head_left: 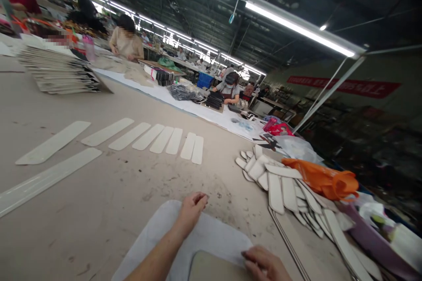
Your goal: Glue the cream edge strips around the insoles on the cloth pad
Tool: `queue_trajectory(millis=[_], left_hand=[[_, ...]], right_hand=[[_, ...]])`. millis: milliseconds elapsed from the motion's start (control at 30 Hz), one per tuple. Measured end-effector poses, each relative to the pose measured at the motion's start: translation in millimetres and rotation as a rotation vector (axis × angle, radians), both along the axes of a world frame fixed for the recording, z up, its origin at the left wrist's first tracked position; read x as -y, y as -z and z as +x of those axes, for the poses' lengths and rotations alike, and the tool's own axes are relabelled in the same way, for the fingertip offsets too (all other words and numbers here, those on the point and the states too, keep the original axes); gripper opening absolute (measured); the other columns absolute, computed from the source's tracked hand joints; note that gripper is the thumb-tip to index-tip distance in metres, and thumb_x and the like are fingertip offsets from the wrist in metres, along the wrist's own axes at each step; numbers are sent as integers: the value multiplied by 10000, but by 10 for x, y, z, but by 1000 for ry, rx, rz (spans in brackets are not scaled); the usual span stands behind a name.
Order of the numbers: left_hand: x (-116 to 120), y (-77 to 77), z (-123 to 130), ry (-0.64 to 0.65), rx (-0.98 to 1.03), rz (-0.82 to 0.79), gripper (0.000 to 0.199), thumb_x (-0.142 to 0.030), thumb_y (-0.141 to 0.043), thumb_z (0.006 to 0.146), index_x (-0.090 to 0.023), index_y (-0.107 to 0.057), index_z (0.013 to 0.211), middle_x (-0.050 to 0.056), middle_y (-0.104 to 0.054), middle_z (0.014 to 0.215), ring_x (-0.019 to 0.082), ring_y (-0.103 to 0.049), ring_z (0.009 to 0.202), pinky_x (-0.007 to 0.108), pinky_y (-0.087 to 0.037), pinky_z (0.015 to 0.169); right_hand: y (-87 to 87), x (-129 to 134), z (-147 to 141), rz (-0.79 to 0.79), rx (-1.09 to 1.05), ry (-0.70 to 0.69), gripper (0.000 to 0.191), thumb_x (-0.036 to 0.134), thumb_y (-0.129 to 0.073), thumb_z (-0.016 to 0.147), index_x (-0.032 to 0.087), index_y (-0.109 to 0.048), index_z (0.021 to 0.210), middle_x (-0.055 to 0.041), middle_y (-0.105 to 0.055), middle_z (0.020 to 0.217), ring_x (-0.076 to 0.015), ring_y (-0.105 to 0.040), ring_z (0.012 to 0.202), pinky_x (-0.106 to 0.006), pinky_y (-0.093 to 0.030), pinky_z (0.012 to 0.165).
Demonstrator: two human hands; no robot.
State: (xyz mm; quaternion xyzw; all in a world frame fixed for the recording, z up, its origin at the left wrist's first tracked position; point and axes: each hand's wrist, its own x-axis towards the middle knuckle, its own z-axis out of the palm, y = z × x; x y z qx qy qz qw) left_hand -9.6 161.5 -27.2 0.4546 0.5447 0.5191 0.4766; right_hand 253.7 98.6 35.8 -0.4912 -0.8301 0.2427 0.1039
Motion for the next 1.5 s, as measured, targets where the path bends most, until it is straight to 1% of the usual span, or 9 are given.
queue_trajectory(millis=[100,200,333,500,900,1067,1200,1333,1500], left_hand=[[6,27,-9,20,-84,17,252,-349,-487,750,-142,-630,736,32,-611,669,148,-542,651,245,-409,606],[42,-2,2,52,-164,44,211,-308,-493,751,-163,-646,737,36,-628,715,164,-548,708,266,-396,662],[117,-70,19,137,-379,102,177,-233,-481,754,-177,-648,735,43,-622,747,174,-548,740,280,-378,692],[145,-90,32,227,-627,97,207,-218,-429,800,-175,-625,751,50,-607,771,166,-555,729,263,-383,654],[75,-106,76,241,-601,-24,177,-262,-467,793,-184,-625,780,57,-607,820,181,-553,770,273,-391,664],[46,-77,115,185,-438,-3,163,-233,-480,771,-182,-631,736,65,-614,788,183,-559,743,287,-405,654],[-53,-59,114,92,6,-195,194,-235,-497,754,-144,-611,883,83,-622,848,183,-589,718,299,-452,623],[-148,-93,33,-162,607,-376,390,-330,-536,778,-116,-477,1098,164,-536,1139,185,-616,823,285,-509,634],[-165,-105,-30,-308,841,-297,357,-301,-631,733,-123,-498,1012,178,-551,1129,196,-626,839,321,-527,692]], right_hand=[[68,-287,-345,243,28,-30,268,339,-475,830,215,-634,1008,-85,-639,991,-184,-597,904,-278,-482,797],[38,-721,-719,392,29,-36,229,270,-412,871,197,-603,973,-74,-633,934,-160,-582,872,-269,-462,779],[14,-1323,-1353,514,253,-21,183,214,-392,882,189,-568,927,-44,-623,860,-143,-562,824,-236,-432,738],[164,-1862,-1947,538,441,-73,159,175,-378,883,199,-535,899,-49,-612,833,-166,-532,833,-236,-402,686],[494,-2407,-2273,464,516,-158,197,62,-376,833,175,-517,911,-94,-618,852,-181,-535,834,-251,-396,676],[418,-2408,-2218,462,423,-77,166,86,-400,816,166,-523,895,-92,-622,815,-178,-553,808,-254,-396,687],[183,-2191,-1925,452,212,109,151,182,-374,837,167,-491,932,-49,-609,774,-145,-568,708,-245,-416,646],[-154,-1664,-1458,260,-490,247,84,265,-511,772,207,-469,815,18,-559,718,-102,-534,617,-221,-437,584],[-434,-858,-864,57,-875,359,126,236,-617,721,210,-518,793,23,-542,764,-91,-518,611,-224,-453,539]])
